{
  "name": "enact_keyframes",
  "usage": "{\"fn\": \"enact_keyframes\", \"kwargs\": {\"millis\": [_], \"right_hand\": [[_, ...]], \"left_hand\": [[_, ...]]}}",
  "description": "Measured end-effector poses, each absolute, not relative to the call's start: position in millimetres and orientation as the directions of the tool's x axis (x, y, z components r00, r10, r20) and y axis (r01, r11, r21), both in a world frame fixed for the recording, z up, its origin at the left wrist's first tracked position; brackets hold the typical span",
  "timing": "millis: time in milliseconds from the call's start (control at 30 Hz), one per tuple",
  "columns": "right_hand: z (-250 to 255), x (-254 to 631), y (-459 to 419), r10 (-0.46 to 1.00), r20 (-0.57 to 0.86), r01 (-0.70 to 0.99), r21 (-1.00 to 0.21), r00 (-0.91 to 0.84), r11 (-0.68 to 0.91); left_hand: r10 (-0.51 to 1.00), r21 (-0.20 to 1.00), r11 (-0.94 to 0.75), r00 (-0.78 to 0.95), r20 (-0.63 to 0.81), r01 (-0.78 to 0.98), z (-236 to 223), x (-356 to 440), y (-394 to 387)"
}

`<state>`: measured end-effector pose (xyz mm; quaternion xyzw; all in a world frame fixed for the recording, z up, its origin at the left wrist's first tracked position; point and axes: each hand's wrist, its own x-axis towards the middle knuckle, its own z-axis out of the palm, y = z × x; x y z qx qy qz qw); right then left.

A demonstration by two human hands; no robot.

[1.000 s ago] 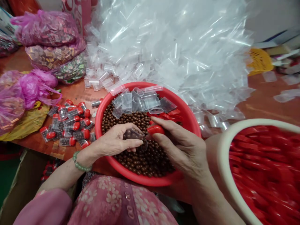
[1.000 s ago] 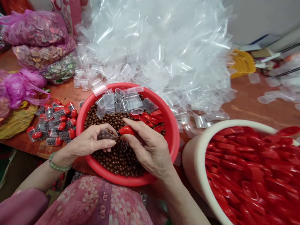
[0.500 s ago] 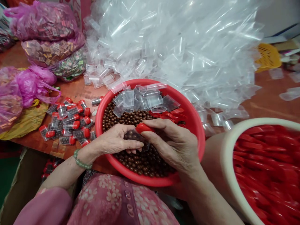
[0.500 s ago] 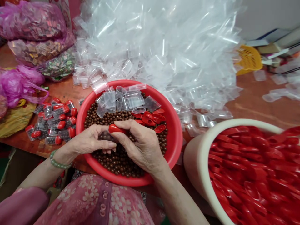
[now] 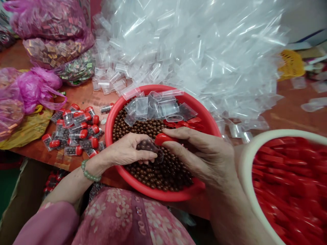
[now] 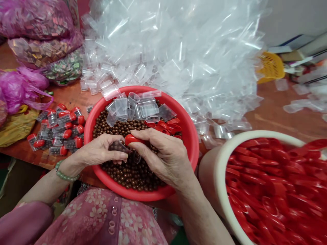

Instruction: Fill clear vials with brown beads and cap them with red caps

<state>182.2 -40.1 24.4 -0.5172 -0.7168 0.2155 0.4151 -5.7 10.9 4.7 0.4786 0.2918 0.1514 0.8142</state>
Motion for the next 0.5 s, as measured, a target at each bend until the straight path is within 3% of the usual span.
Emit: {"fn": "enact_keyframes", "kwargs": {"millis": [200, 500], "right_hand": [[17, 173, -37, 0.911, 0.402, 0.559, -0.735, -0.095, 0.383], [26, 179, -33, 0.928, 0.314, 0.577, -0.728, -0.199, 0.370]], "left_hand": [[0.516, 0.867, 0.498, 0.794, -0.321, 0.028, 2, -5, 12], [0.513, 0.878, 0.473, 0.788, -0.340, 0.071, 2, -5, 10]]}}
